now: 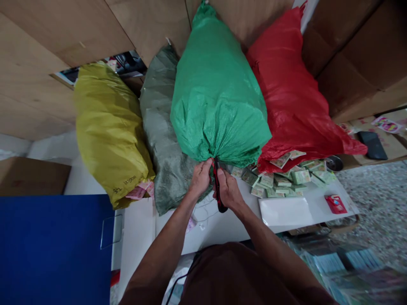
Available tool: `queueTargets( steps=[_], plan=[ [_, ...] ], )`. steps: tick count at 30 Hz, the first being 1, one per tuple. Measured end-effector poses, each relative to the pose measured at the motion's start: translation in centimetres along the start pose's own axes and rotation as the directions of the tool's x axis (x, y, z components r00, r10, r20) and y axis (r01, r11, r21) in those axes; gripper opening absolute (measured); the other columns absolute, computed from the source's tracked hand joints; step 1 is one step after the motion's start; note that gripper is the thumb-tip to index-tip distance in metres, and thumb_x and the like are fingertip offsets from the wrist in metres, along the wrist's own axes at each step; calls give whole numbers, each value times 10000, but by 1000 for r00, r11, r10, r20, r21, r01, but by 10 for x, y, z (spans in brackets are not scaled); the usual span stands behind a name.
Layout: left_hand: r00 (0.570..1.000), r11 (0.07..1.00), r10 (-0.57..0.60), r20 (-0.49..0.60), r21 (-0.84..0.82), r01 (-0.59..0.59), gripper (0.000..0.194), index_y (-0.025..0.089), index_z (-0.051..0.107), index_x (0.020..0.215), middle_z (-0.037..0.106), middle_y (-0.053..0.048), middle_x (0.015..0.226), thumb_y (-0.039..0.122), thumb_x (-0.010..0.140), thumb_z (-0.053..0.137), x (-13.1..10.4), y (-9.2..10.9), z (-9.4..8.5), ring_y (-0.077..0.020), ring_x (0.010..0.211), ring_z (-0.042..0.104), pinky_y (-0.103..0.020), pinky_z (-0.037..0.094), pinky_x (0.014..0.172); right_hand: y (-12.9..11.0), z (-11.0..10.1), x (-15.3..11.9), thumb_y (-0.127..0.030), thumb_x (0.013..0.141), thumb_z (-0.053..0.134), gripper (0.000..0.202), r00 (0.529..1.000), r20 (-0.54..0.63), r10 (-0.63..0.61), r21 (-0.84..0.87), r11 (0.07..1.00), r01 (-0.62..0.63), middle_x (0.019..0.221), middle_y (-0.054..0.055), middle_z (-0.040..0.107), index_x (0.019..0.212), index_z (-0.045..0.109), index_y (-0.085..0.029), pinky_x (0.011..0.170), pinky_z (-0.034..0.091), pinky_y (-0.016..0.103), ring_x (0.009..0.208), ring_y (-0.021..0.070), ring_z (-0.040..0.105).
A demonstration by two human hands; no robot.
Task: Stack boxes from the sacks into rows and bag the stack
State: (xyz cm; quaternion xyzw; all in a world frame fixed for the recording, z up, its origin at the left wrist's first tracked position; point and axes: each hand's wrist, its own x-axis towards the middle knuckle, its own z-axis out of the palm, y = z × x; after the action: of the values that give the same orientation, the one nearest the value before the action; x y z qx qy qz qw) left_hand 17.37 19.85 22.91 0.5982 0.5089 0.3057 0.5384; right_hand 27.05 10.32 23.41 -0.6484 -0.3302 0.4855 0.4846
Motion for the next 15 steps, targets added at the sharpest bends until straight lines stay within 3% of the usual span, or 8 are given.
queueTargets(
  steps=[5,11,15],
  plan=[
    [1000,1000,2,-13,-26,-2,488,222,575,657,575,2,653,622,935,585,0,-5,0,-179,668,516,-320,427,681,-4,2,2,-602,1097,230,551,1000,6,-29,-82,996,30,617,-5,598,1098,624,-217,502,464,271,486,173,594],
    [996,986,-65,-63,-157,54,466,218,541,636,510,29,605,593,898,628,2,-11,8,-152,611,463,-307,401,634,4,10,-2,-562,1106,208,526,1000,10,-14,-131,991,16,587,-6,594,1035,589,-208,516,448,262,502,174,606],
    [994,974,-73,-86,-220,53,460,206,577,631,540,24,615,579,889,652,4,-7,13,-145,618,477,-296,417,647,9,9,-3,-562,1108,217,502,1000,4,-8,-141,990,8,594,-7,602,1001,567,-218,532,442,267,512,175,608]
  ],
)
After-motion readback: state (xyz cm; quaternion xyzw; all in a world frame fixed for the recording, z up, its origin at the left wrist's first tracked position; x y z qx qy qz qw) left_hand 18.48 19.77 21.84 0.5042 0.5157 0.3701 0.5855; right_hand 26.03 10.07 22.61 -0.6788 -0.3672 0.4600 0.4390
